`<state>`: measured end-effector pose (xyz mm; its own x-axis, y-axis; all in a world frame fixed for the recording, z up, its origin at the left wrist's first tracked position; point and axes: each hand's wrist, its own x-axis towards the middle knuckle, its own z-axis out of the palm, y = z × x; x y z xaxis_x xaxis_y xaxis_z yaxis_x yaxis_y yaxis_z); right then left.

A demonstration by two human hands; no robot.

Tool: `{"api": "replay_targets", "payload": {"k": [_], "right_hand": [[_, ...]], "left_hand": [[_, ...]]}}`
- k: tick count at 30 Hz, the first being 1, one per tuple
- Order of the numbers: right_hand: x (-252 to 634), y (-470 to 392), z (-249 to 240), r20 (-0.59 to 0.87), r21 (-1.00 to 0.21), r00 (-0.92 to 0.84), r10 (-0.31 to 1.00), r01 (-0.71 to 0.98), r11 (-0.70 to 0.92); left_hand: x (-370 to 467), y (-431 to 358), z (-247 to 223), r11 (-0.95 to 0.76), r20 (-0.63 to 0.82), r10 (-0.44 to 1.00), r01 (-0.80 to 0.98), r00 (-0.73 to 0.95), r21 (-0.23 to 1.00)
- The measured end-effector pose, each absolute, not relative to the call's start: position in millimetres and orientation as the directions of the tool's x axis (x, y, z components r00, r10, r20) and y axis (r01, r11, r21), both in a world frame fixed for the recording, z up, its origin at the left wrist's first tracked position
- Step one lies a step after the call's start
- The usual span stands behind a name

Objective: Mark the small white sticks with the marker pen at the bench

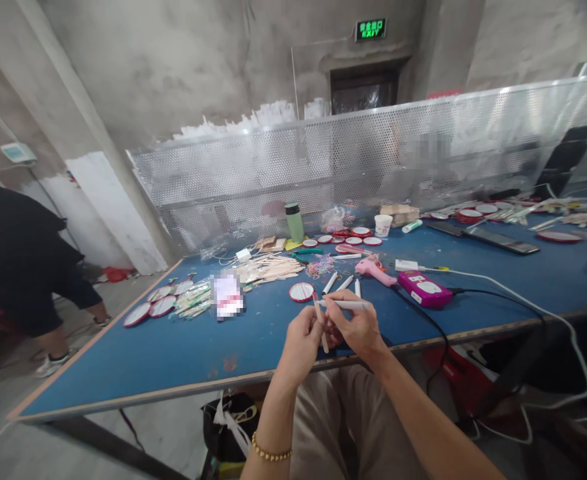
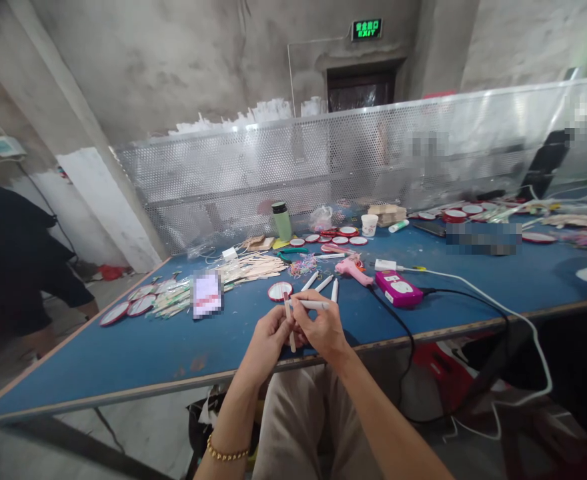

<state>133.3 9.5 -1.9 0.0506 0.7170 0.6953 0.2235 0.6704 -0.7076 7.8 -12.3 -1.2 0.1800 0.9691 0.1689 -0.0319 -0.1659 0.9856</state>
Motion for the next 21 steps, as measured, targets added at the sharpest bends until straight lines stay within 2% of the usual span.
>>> {"api": "replay_targets", "payload": {"k": [21], "right_hand": [[133.0,8.4,-1.6,0.696,-0.71,0.071,0.715,0.221,0.669]], "left_hand": [[7.6,-12.8,-2.8,-0.154,0.165,0.968,-0.072,0.188,0.985]]}}
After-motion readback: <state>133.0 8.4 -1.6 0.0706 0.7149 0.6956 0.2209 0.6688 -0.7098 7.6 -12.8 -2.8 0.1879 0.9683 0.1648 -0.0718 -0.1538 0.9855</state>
